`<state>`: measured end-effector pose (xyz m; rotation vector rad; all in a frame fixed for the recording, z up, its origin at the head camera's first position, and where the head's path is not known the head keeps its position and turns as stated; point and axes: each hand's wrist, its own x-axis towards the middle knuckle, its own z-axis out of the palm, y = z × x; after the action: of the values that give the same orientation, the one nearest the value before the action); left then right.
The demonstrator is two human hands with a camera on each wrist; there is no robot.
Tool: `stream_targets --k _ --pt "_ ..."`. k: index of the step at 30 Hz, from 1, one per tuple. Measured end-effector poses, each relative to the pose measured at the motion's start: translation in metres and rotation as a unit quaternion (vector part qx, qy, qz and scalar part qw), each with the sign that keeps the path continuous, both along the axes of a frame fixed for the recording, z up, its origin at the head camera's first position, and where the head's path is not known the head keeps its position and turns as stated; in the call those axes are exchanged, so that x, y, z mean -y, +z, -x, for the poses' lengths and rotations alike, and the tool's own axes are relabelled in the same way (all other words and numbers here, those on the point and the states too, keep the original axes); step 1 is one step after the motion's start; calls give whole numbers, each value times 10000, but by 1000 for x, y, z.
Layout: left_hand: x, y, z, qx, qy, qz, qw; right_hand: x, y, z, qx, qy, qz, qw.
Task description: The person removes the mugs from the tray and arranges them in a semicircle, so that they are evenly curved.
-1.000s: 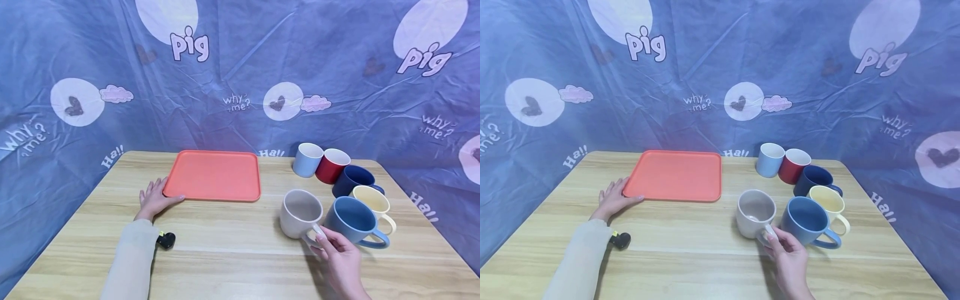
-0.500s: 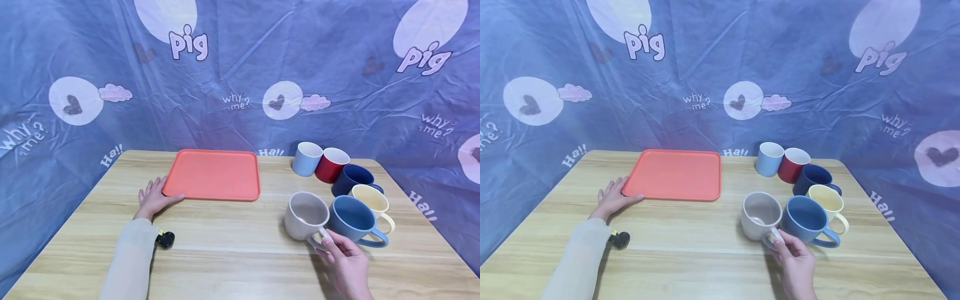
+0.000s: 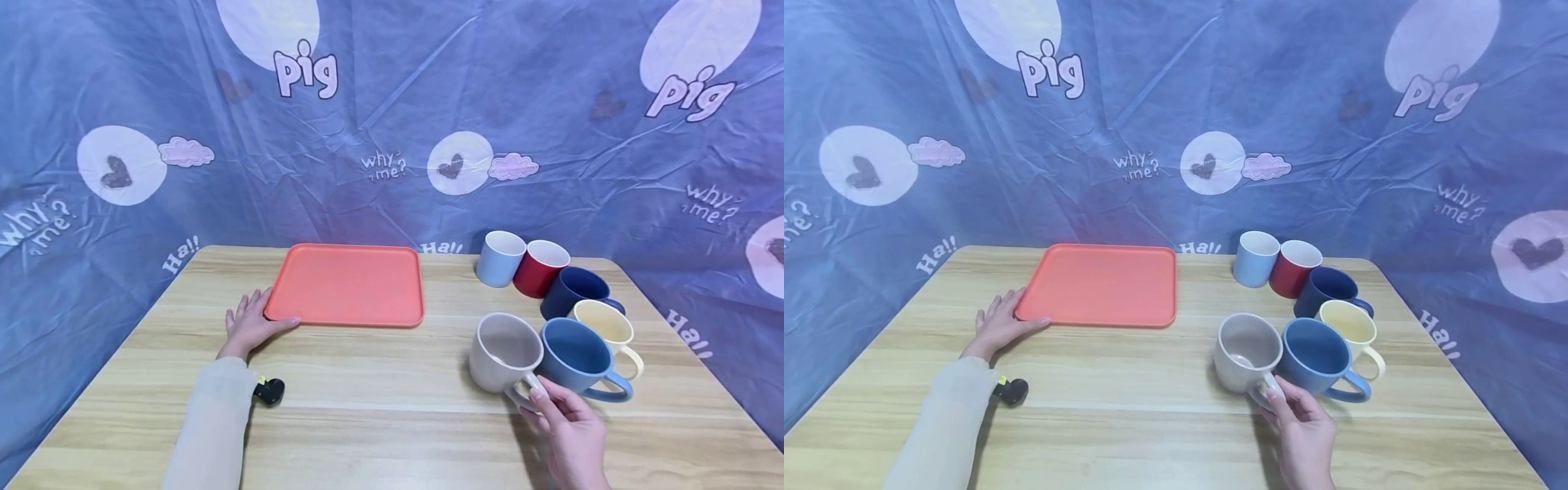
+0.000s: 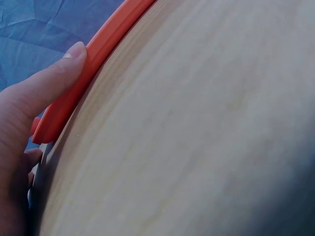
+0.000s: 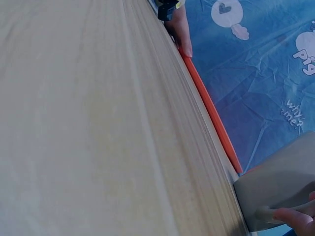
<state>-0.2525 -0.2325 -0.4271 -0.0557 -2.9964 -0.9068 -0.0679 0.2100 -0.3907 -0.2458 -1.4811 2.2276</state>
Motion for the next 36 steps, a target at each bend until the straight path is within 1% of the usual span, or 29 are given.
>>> stream_targets --k 2,4,8,12,14,16,22,24,25,27,28,30,32,34,35,36 --pt "0 0 0 -2 2 10 10000 -1 -1 0 12 -2 19 10000" --pt "0 1 -1 -2 4 19 10000 -4 -6 1 -38 27 -16 10000" --pt "0 2 -1 -9 3 28 10000 -13 -21 4 -192 77 -137 9997" --pt "0 2 -2 -4 7 45 10000 -21 -34 8 -51 -51 -251 9997" --pt "-1 2 -2 1 9 47 10000 -22 -36 9 58 -142 -273 9995" --pt "-1 2 -2 14 2 31 10000 -20 -32 7 73 -181 -257 9995" --pt "-3 1 -1 18 2 -6 10000 -4 -5 0 114 -238 107 9996" --pt "-2 1 -1 11 13 -15 10000 -1 -1 -1 146 -271 135 9994" --pt "-2 1 -1 11 16 -21 10000 -2 -2 -1 89 -243 85 9996" --pt "-2 1 -1 18 16 -35 10000 -2 -2 0 173 -288 76 9994" --pt "-2 1 -1 20 16 -36 10000 -5 -8 2 215 -334 38 9992" --pt "-1 1 -1 36 17 -39 10000 -6 -10 3 246 -351 43 9991" --pt "-1 1 -1 47 19 -35 10000 -7 -12 4 396 -456 69 9982" --pt "-1 1 -1 49 18 -16 10000 -9 -16 5 314 -410 0 9987" --pt "-1 1 0 47 15 -12 10000 -7 -14 4 264 -359 0 9990" --pt "0 1 0 43 14 -2 10000 -9 -16 5 227 -315 -44 9992"
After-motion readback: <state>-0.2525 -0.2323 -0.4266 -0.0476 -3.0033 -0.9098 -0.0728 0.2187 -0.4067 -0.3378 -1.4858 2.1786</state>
